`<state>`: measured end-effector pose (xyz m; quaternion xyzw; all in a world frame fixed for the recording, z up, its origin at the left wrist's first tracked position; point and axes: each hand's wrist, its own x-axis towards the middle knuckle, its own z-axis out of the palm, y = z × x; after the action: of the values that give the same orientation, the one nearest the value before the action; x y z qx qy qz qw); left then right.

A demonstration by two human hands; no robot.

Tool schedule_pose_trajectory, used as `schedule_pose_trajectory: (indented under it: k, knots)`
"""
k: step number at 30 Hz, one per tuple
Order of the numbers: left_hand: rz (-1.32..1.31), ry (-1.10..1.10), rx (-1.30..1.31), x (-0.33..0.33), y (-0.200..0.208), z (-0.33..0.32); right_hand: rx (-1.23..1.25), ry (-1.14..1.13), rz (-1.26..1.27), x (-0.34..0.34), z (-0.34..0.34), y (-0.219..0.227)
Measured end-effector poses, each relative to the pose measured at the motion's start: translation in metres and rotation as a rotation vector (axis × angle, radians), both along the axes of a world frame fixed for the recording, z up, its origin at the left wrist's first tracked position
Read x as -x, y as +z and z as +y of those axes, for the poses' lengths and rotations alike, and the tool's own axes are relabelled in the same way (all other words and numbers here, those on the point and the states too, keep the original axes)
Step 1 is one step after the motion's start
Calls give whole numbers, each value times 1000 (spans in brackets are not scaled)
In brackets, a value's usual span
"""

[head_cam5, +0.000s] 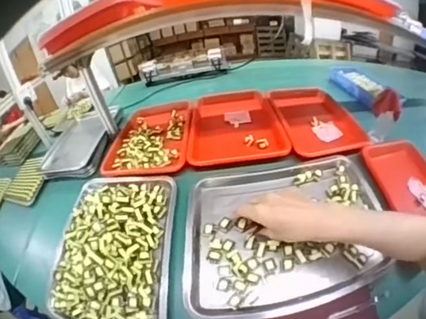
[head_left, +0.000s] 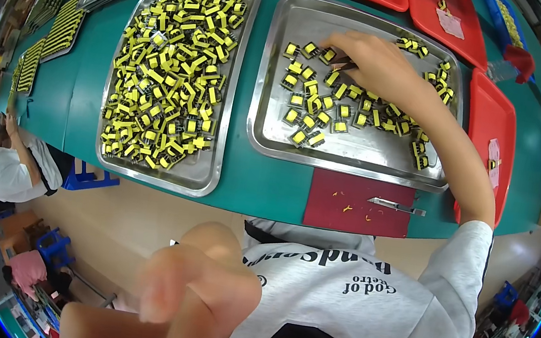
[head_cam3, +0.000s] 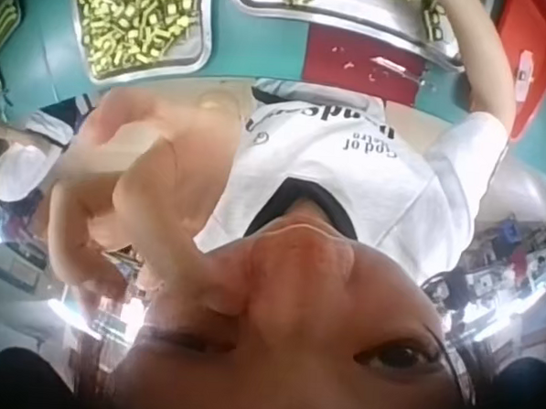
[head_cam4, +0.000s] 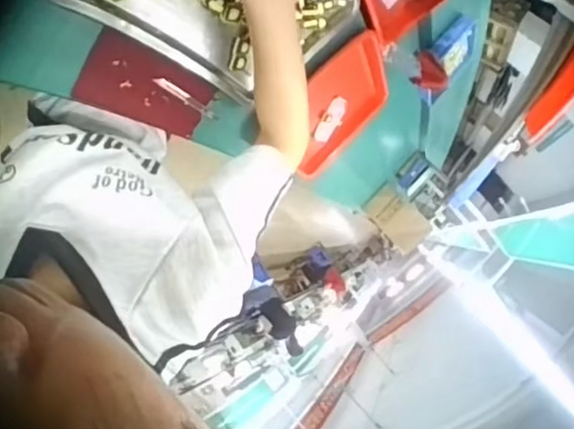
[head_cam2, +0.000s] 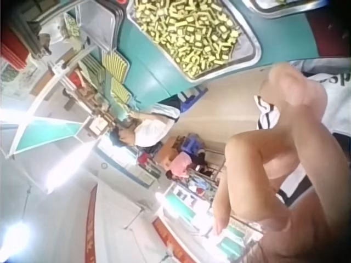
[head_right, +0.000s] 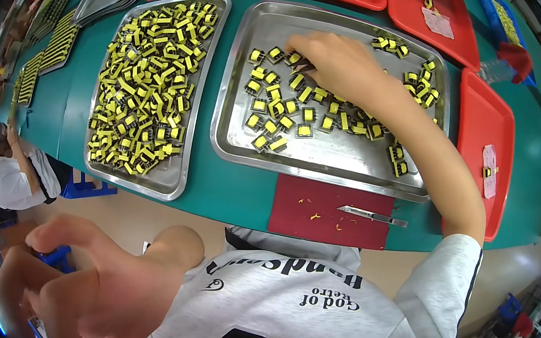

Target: Assembling or inspecting small yellow and black electronic components at a factory workbench.

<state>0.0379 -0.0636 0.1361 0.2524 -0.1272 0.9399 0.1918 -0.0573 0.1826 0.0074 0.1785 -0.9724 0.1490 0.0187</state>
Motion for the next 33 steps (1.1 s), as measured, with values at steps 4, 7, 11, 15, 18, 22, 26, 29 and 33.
schedule_pose_trajectory:
  k: [4, 7, 11, 15, 18, 22, 26, 29, 33]
  knots:
    - [133, 78, 167, -4, -4, 8, 76, -48, -43, -5, 5, -4]
    - [225, 142, 304, -3, -4, 16, 54, -88, -5, -12, 13, -3]
    - [207, 11, 204, -4, -4, 22, 151, -117, 64, -46, 20, 15]
    - [180, -118, 107, -3, -6, 30, 257, -251, 56, -98, 16, 36]
    - [148, -231, 27, -5, -7, 43, 333, -273, 98, -128, 20, 35]
    - [92, -357, -63, -13, -8, 58, 432, -306, 96, -148, 28, 25]
    - [2, -297, -324, -26, -12, 68, 478, -322, 80, -150, 32, 15]
    - [-88, 87, -71, -44, -1, 86, 491, -314, 69, -150, 34, 11]
    - [-214, 637, 308, -44, -6, 83, 508, -331, 62, -156, 39, 6]
